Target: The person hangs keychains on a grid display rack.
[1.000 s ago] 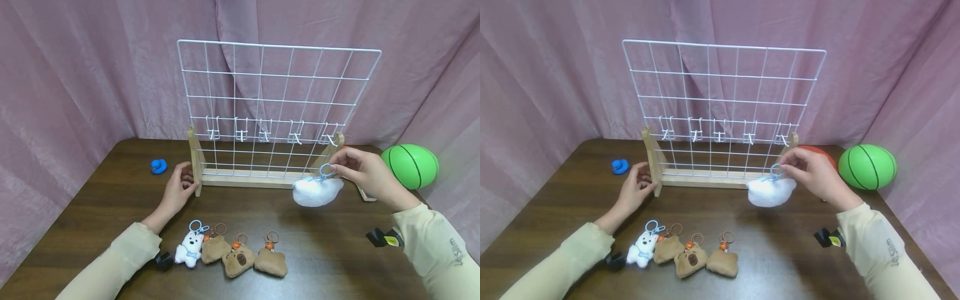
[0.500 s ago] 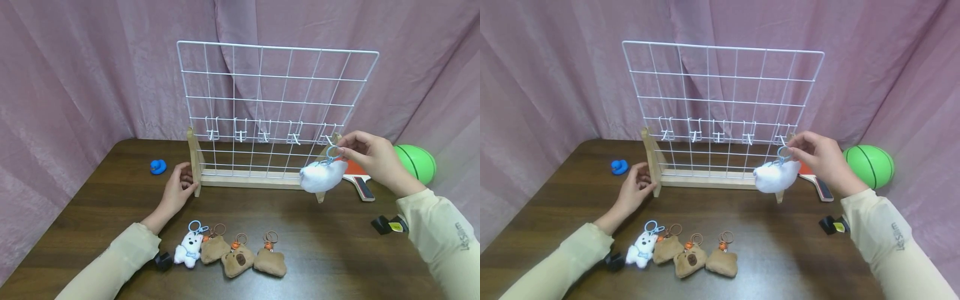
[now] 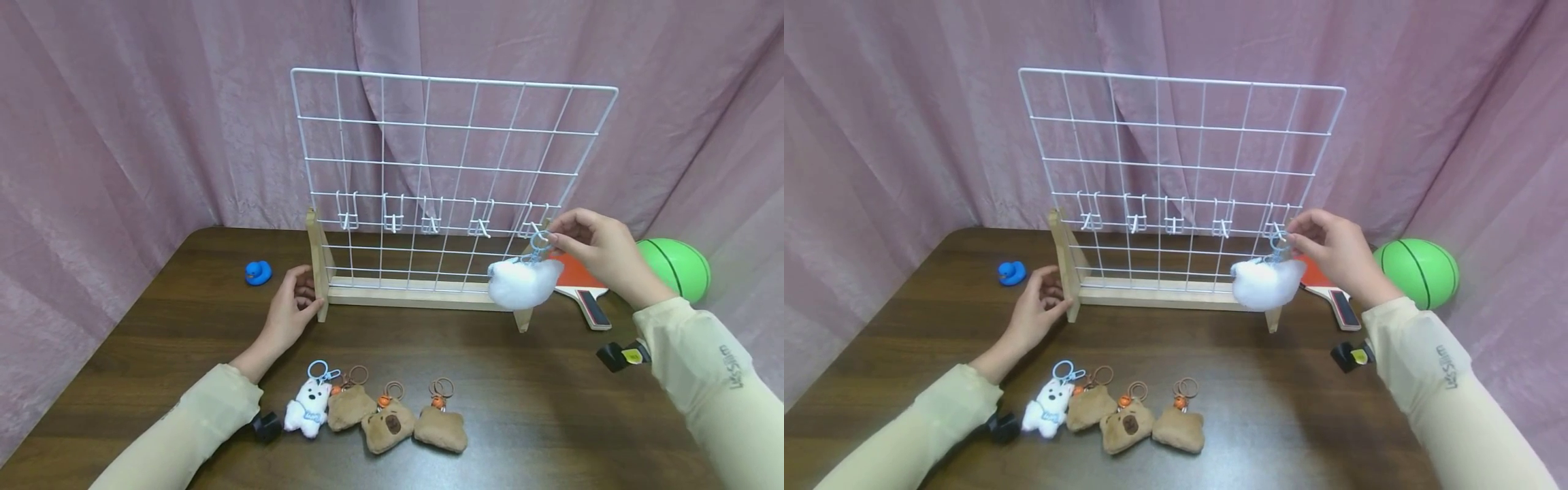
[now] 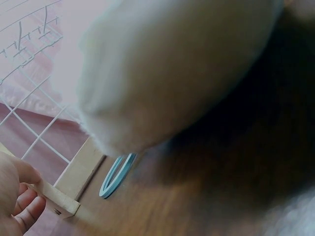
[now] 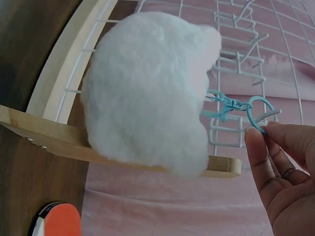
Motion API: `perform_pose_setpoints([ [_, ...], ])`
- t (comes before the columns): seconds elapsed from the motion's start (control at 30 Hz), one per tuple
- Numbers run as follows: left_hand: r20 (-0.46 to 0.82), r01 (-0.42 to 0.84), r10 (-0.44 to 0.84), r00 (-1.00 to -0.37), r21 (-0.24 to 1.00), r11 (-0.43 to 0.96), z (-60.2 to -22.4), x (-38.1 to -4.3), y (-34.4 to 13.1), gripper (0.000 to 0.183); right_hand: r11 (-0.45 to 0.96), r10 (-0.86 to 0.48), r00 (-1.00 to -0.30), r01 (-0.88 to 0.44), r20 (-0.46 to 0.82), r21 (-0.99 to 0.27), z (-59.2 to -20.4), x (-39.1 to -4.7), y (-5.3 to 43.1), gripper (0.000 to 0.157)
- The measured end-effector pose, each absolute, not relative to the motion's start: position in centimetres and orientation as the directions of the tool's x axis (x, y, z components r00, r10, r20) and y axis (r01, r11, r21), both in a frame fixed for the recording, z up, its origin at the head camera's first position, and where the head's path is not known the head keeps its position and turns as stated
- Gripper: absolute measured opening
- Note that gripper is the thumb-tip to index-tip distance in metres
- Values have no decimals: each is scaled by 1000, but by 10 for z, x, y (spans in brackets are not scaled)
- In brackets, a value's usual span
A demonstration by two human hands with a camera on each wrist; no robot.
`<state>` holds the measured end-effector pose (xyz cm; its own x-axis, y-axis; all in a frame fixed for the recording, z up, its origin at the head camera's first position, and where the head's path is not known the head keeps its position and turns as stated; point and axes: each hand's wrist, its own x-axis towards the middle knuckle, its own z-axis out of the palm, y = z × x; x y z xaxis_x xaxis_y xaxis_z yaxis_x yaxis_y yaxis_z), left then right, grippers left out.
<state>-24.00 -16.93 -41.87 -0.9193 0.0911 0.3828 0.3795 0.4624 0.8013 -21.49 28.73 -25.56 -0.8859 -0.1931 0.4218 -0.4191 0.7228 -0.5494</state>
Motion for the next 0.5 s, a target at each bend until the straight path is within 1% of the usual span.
perform_pose_setpoints([
  [0.23,381,377,89,-920,801,466,-420,-240,-169,62,740,-158,-910,-367,384,-564,-260,-222,287,11],
  [0.5,386,382,90,-918,802,460,-421,-241,-170,62,736,-190,-905,-388,381,-555,-264,-227,292,12],
])
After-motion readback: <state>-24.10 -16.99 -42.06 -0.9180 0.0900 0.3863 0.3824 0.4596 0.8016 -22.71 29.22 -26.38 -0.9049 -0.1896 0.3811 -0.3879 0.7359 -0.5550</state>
